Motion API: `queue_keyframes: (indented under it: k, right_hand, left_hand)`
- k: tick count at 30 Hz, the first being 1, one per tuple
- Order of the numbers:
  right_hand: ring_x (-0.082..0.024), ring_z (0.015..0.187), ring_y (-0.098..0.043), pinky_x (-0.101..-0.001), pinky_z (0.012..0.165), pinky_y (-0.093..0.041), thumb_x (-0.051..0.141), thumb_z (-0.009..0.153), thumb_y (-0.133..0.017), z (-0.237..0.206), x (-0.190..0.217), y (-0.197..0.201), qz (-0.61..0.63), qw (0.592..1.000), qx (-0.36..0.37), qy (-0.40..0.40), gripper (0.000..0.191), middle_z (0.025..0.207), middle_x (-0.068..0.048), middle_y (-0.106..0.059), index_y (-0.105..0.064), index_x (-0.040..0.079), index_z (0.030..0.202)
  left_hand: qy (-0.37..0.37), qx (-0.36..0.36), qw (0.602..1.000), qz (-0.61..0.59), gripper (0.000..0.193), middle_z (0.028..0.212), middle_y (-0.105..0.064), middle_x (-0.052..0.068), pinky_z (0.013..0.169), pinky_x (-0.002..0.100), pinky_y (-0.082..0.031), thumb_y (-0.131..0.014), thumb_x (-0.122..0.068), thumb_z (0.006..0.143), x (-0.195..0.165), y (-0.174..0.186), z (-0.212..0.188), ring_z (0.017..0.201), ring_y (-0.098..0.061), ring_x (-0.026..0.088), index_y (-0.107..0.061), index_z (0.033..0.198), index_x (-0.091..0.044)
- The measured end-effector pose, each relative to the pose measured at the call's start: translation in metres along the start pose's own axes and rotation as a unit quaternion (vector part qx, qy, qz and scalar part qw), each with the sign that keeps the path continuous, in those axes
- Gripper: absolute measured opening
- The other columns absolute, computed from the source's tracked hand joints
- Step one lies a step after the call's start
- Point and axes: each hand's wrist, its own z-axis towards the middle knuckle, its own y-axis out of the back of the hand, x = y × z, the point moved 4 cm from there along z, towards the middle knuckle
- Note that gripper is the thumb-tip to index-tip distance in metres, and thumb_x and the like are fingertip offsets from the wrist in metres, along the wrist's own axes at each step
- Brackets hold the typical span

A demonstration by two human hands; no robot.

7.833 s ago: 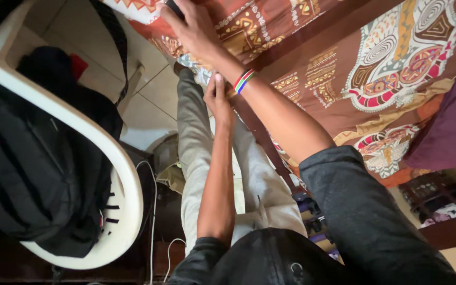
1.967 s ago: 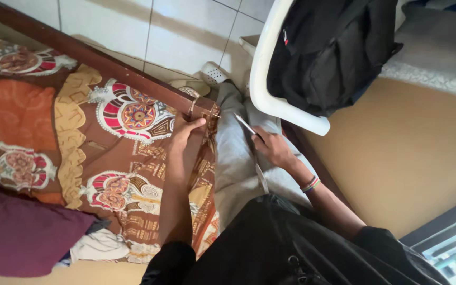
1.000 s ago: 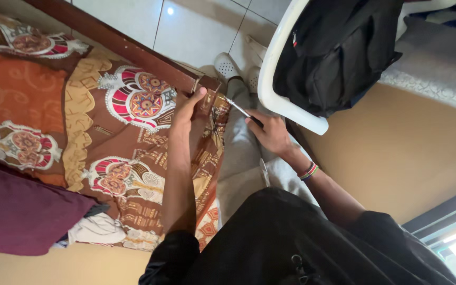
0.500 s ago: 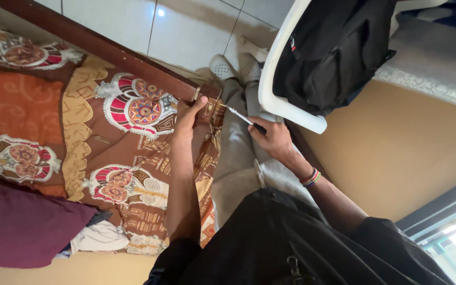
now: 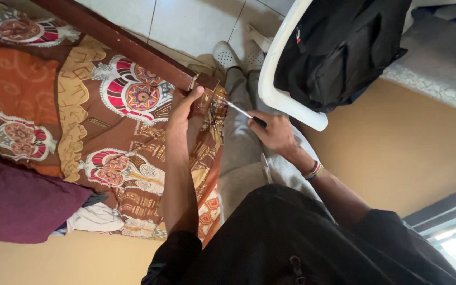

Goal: The person uses a screwdriver to unscrew a wooden side rail from a bed frame, working on the bolts at the rail ends while the rail rests on the bed. They then lift the rail, align it with the bed posts, and begin screwing it back into place.

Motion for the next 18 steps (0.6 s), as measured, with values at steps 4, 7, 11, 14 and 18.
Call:
queue_keyframes:
  k: [4, 7, 11, 14, 18]
  right_hand:
    - [-0.026, 0.048, -0.057, -0.0370, 0.052, -0.045, 0.025, 0.084, -0.063, 0.001, -0.006, 0.006, 0.006, 1.000, -0.006, 0.028, 0.027, 0.056, -0.015, -0.057, -0.067, 0.009, 0.105]
    - [-0.028, 0.052, -0.059, -0.0373, 0.054, -0.046, 0.025, 0.085, -0.063, 0.003, -0.013, 0.006, 0.004, 1.000, 0.006, 0.022, 0.028, 0.060, -0.017, -0.059, -0.067, 0.009, 0.106]
    - [-0.027, 0.058, -0.062, -0.0363, 0.058, -0.048, 0.025, 0.085, -0.062, 0.005, -0.013, 0.007, 0.018, 0.999, 0.009, 0.035, 0.028, 0.068, -0.018, -0.062, -0.066, 0.009, 0.108]
    - [-0.027, 0.057, -0.062, -0.0361, 0.057, -0.048, 0.025, 0.085, -0.062, 0.005, -0.011, 0.008, 0.026, 0.999, 0.004, 0.033, 0.029, 0.069, -0.018, -0.063, -0.066, 0.009, 0.108]
    - [-0.027, 0.056, -0.061, -0.0372, 0.056, -0.047, 0.023, 0.084, -0.064, 0.004, -0.013, 0.004, 0.026, 0.999, 0.021, 0.007, 0.027, 0.065, -0.017, -0.061, -0.067, 0.009, 0.107]
  left_hand:
    - [0.007, -0.008, 1.000, 0.002, 0.050, 0.103, -0.062, 0.005, 0.084, 0.029, -0.047, -0.078, -0.021, 0.073, 0.004, 0.003, 0.004, 0.094, -0.058, 0.015, -0.057, 0.112, 0.001]
    - [0.011, 0.000, 1.000, 0.008, 0.048, 0.101, -0.062, 0.007, 0.082, 0.029, -0.046, -0.079, -0.022, 0.074, 0.006, 0.004, 0.006, 0.092, -0.058, 0.015, -0.059, 0.111, 0.002]
    - [-0.008, 0.005, 1.000, 0.016, 0.050, 0.103, -0.062, 0.008, 0.084, 0.029, -0.046, -0.079, -0.022, 0.075, 0.003, 0.002, 0.006, 0.095, -0.058, 0.016, -0.058, 0.112, 0.003]
    - [0.015, -0.037, 0.999, 0.034, 0.056, 0.106, -0.061, 0.006, 0.086, 0.028, -0.046, -0.078, -0.023, 0.071, 0.002, 0.004, 0.004, 0.097, -0.058, 0.015, -0.053, 0.115, -0.001]
    - [0.020, -0.019, 0.999, 0.024, 0.055, 0.106, -0.061, 0.008, 0.086, 0.030, -0.046, -0.078, -0.024, 0.073, -0.002, 0.000, 0.003, 0.097, -0.057, 0.018, -0.055, 0.116, 0.002]
